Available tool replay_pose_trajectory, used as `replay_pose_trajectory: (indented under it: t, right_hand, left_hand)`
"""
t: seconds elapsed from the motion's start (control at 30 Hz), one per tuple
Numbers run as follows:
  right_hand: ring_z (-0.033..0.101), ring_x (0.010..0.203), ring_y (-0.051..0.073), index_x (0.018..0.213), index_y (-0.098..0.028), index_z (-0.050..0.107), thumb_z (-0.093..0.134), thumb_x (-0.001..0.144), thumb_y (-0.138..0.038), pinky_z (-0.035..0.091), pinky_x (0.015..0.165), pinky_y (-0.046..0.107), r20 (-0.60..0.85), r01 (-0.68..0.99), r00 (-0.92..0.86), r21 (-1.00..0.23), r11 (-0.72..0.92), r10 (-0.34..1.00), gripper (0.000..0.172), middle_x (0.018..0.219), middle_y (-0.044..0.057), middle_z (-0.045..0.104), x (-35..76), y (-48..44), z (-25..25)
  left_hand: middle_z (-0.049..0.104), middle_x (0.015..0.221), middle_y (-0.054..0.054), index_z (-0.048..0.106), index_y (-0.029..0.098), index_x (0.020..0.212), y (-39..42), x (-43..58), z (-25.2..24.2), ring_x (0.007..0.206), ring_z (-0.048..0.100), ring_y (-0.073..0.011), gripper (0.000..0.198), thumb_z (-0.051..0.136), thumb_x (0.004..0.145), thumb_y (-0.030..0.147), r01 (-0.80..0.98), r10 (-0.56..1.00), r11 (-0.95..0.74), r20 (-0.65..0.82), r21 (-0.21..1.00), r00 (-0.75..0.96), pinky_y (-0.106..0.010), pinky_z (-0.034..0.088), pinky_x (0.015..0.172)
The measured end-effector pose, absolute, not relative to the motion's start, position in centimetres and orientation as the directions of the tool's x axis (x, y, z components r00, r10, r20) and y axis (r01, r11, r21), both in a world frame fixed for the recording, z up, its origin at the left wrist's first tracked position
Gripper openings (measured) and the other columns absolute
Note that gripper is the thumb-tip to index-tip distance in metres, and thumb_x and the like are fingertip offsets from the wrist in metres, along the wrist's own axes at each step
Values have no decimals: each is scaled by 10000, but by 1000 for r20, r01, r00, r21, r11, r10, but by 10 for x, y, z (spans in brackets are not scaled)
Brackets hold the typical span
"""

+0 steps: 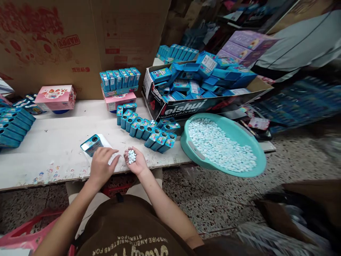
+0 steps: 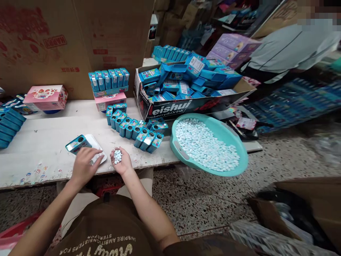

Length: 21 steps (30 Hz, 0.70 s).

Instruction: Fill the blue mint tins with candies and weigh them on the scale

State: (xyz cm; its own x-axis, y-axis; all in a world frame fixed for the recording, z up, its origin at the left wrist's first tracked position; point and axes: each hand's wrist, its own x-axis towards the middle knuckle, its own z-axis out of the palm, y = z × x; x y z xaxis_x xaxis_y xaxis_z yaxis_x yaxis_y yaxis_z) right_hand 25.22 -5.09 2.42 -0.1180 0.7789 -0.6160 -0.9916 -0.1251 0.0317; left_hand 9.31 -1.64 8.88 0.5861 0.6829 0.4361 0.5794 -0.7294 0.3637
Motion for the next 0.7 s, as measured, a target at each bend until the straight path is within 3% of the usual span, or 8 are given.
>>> replay_pose_trajectory:
  t: [0.17,0.4,0.7]
  right_hand:
    - [621,558,118,739,-144,545,418,896,-203,509,452,195,-593,-993,-98,4,-119,799,211,648,33,647,243,-45,33]
    - [622,617,113,696,-151,536,378,910,-198,555,595,222,-599,-1000,-18,31,0,801,270,628,37,625,238,-39,47]
    - [596,574,104,681,-160,531,397,898,-207,535,568,204,-595,-999,31,14,49,803,260,594,17,596,236,-37,46]
  left_hand:
    - [634,910,-54,615,208,992,-27,116,77,874,531,-192,184,517,863,297,537,672,-739,385,408,633,-341,432,784]
    - [609,899,-64,598,191,965,-32,119,76,873,534,-194,161,511,867,284,478,615,-780,355,404,704,-334,453,780]
    - [612,907,-64,582,178,973,-31,127,70,887,584,-204,158,539,823,200,602,699,-691,155,401,698,-323,476,779]
